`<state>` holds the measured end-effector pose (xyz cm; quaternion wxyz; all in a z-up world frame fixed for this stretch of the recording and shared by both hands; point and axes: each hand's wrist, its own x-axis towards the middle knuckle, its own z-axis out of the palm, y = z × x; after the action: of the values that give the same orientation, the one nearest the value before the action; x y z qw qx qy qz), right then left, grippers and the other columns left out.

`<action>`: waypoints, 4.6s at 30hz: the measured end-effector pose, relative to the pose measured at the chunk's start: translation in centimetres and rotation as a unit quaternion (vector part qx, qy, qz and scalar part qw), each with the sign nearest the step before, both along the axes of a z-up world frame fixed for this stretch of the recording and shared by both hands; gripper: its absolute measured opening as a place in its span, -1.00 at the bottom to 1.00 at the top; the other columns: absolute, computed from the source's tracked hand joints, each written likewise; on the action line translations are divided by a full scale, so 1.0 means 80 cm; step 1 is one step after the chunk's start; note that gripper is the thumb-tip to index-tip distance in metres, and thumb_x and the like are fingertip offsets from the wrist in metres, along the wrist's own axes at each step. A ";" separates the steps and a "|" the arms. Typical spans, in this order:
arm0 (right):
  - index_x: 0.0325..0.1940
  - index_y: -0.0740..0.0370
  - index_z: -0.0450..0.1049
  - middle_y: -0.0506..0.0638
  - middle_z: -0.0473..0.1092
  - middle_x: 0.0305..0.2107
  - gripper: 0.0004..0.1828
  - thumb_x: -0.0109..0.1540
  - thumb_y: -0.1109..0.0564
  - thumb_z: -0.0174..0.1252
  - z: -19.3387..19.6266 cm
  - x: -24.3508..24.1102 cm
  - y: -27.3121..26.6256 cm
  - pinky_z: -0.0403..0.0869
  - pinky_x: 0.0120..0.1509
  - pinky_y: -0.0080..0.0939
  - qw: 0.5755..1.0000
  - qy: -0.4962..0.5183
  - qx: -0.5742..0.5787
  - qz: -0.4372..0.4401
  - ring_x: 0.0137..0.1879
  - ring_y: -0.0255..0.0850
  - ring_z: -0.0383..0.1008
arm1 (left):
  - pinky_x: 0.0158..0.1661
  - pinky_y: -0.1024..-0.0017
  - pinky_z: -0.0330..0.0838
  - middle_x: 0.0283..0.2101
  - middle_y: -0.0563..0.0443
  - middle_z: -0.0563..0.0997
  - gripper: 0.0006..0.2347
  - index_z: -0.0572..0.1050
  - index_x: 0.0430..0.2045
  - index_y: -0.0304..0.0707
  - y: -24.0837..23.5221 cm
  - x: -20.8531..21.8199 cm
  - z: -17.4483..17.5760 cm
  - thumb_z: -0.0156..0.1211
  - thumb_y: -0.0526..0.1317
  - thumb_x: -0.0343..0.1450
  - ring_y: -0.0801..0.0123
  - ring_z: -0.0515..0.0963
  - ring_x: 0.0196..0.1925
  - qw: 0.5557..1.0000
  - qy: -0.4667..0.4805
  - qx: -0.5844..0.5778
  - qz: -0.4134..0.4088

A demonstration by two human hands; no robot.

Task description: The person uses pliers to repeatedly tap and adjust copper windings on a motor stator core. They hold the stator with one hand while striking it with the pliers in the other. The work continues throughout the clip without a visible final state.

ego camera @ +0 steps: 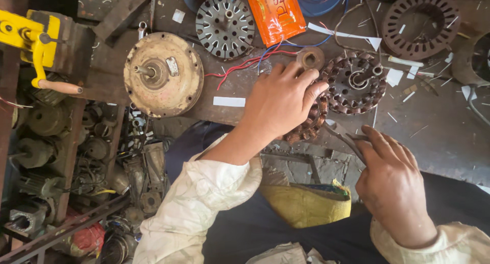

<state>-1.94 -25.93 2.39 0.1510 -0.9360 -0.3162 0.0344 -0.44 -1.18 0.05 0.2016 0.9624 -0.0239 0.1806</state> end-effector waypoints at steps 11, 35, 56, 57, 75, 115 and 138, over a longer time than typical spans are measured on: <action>-0.19 0.28 0.55 0.12 0.48 -0.05 -0.72 0.03 0.22 0.12 0.032 -0.029 0.030 0.44 0.26 0.02 0.969 -0.192 -0.157 0.015 0.10 0.02 0.51 | -0.36 0.11 0.51 -0.17 -0.05 0.63 -0.75 0.62 -0.22 -0.13 -0.010 -0.003 0.006 0.13 0.00 0.49 0.07 0.62 -0.23 0.999 0.000 0.018 0.033; -0.41 0.16 0.47 -0.02 0.44 -0.39 -0.89 -0.01 0.16 0.15 0.033 0.044 0.010 0.51 -0.01 -0.11 0.947 -0.115 -0.230 0.191 -0.20 -0.10 0.54 | -0.40 0.11 0.56 -0.18 -0.18 0.59 -0.68 0.54 -0.24 -0.25 -0.040 0.014 0.003 0.11 0.05 0.46 -0.01 0.64 -0.25 0.997 0.069 0.019 0.042; -0.20 0.08 0.53 -0.01 0.47 -0.13 -0.71 0.00 0.17 0.15 0.062 0.040 0.026 0.47 0.15 -0.07 0.935 -0.219 -0.235 0.153 0.02 -0.09 0.51 | -0.38 -0.03 0.56 -0.29 -0.43 0.59 -0.55 0.41 -0.11 -0.40 0.000 0.021 -0.006 0.07 0.11 0.45 -0.23 0.67 -0.34 0.970 0.181 -0.124 0.108; -0.20 0.05 0.54 -0.04 0.47 -0.14 -0.71 0.00 0.19 0.15 0.060 0.045 0.024 0.47 0.14 -0.08 0.938 -0.213 -0.230 0.149 0.01 -0.10 0.50 | -0.37 -0.03 0.56 -0.29 -0.42 0.59 -0.55 0.40 -0.11 -0.40 -0.001 0.022 -0.008 0.07 0.11 0.46 -0.22 0.67 -0.33 0.968 0.186 -0.126 0.109; -0.01 0.04 0.55 -0.10 0.45 -0.01 -0.50 -0.02 -0.09 0.18 0.072 0.030 0.028 0.43 0.25 -0.05 0.939 -0.109 -0.305 0.116 0.17 -0.15 0.46 | -0.40 -0.06 0.55 -0.27 -0.39 0.58 -0.59 0.47 0.01 -0.22 0.003 0.017 -0.003 0.00 0.11 0.48 -0.25 0.66 -0.33 0.974 0.182 -0.104 0.082; -0.35 0.14 0.46 -0.01 0.38 -0.41 -0.67 -0.07 0.02 0.40 -0.043 0.110 -0.014 0.49 -0.22 -0.01 0.981 -0.145 -0.051 0.121 -0.28 -0.03 0.51 | -0.36 0.00 0.53 -0.33 -0.31 0.63 -0.65 0.52 -0.14 -0.33 0.008 0.031 -0.010 0.02 0.02 0.50 -0.14 0.66 -0.35 0.982 0.174 -0.053 0.054; -0.16 0.31 0.39 0.16 0.44 0.00 -0.67 -0.02 0.32 0.17 0.019 0.013 0.003 0.50 0.05 -0.01 0.997 -0.053 -0.047 -0.017 -0.07 0.05 0.52 | -0.41 0.01 0.56 -0.30 -0.32 0.63 -0.67 0.54 -0.22 -0.31 0.001 0.028 0.008 0.05 0.02 0.48 -0.13 0.68 -0.36 0.981 0.183 -0.040 0.046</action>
<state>-0.93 -25.71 3.90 0.0905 -0.9478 -0.3057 -0.0033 1.83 -1.09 0.73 0.2328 0.9703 0.0651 0.0110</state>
